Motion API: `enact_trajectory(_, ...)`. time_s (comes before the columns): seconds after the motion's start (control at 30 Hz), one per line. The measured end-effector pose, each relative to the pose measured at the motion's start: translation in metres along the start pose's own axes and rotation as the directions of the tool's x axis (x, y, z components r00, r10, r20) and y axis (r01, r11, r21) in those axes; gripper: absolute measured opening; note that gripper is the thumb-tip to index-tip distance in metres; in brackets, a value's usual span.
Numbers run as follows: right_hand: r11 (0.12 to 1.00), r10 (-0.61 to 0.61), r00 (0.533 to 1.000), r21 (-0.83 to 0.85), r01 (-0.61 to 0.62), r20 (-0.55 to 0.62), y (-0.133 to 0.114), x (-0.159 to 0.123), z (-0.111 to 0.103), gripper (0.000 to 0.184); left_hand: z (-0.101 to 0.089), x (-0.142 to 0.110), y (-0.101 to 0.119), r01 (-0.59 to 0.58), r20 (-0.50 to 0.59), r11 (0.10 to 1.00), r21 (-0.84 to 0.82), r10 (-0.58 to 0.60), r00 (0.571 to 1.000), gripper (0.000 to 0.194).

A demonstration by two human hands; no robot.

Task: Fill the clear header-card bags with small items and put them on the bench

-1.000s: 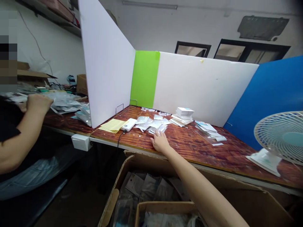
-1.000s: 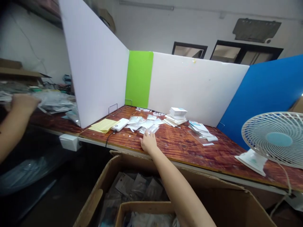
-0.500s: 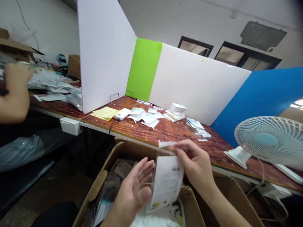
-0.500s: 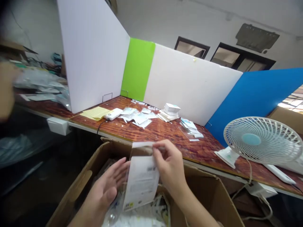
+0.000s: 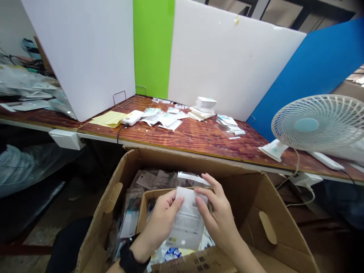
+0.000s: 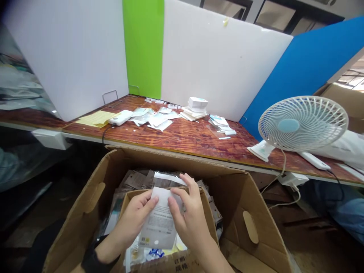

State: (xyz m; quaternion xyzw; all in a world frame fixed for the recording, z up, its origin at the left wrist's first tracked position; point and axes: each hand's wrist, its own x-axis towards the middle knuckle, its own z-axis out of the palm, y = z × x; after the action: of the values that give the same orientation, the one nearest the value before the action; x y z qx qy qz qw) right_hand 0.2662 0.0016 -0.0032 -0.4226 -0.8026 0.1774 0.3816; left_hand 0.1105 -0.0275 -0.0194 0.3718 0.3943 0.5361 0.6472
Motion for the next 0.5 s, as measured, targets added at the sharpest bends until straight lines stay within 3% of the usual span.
enact_trajectory(0.17, 0.991, 0.119, 0.993, 0.060, -0.120, 0.009, 0.002, -0.007, 0.011, 0.012, 0.001, -0.001, -0.005, 0.058, -0.099, 0.998, -0.034, -0.061, 0.993, 0.035)
enact_trajectory(0.37, 0.965, 0.203, 0.975, 0.152, -0.216, 0.096, 0.002, -0.013, 0.014, 0.013, -0.005, -0.002, -0.004, 0.124, -0.193, 0.990, 0.064, -0.110, 0.975, 0.033)
enact_trajectory(0.43, 0.943, 0.234, 0.969, 0.224, -0.246, 0.078, 0.003, -0.013, 0.016, 0.013, -0.005, -0.001, -0.004, 0.127, -0.222, 0.988, 0.087, -0.105, 0.969, 0.033)
enact_trajectory(0.5, 0.867, 0.319, 0.948, 0.397, -0.301, 0.022, 0.007, -0.014, 0.019, 0.024, -0.006, 0.001, -0.004, 0.117, -0.227, 0.991, 0.072, -0.098, 0.969, 0.034)
